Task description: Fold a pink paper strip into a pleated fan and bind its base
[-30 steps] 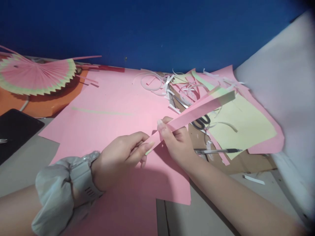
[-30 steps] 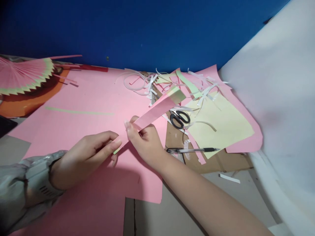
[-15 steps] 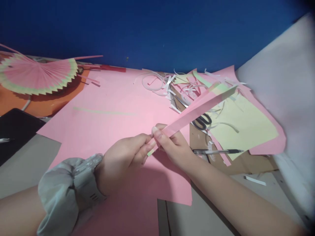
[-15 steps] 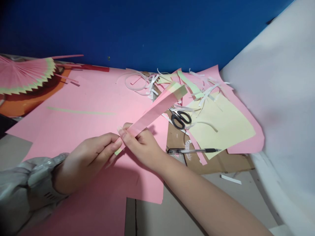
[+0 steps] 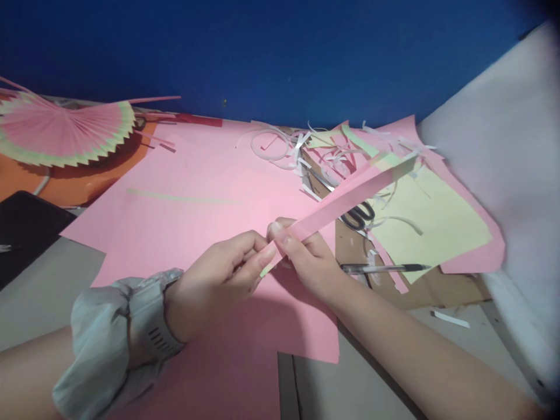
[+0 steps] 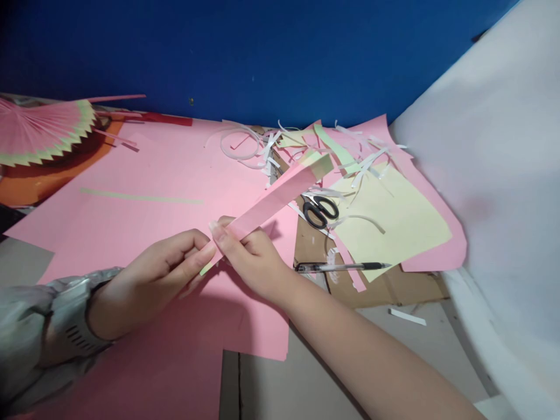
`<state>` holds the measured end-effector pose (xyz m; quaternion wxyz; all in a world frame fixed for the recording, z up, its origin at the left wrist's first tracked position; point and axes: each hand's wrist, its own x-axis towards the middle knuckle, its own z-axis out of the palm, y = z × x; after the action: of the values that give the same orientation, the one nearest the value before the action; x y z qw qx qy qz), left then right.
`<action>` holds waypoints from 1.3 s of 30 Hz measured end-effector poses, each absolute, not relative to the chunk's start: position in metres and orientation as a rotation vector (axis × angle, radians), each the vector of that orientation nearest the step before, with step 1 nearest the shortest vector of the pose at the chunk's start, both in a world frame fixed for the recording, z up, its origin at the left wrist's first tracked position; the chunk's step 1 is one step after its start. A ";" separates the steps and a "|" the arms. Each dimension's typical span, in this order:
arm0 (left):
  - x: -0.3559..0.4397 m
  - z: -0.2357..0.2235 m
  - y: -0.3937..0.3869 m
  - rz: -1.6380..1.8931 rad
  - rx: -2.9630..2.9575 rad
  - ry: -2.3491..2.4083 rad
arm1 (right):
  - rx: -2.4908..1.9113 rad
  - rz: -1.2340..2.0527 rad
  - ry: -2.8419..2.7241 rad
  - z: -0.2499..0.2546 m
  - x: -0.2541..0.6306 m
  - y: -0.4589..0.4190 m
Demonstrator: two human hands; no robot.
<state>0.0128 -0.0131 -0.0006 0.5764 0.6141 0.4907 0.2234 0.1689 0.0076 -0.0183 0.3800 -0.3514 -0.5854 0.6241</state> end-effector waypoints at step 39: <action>0.014 -0.011 -0.015 0.433 2.264 1.427 | -1.308 1.033 -1.811 -0.015 0.160 0.005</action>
<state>0.0142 -0.0152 -0.0106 0.2138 0.8158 0.5142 0.1559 0.1599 0.0054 -0.0153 0.3336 -0.5008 -0.6937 0.3958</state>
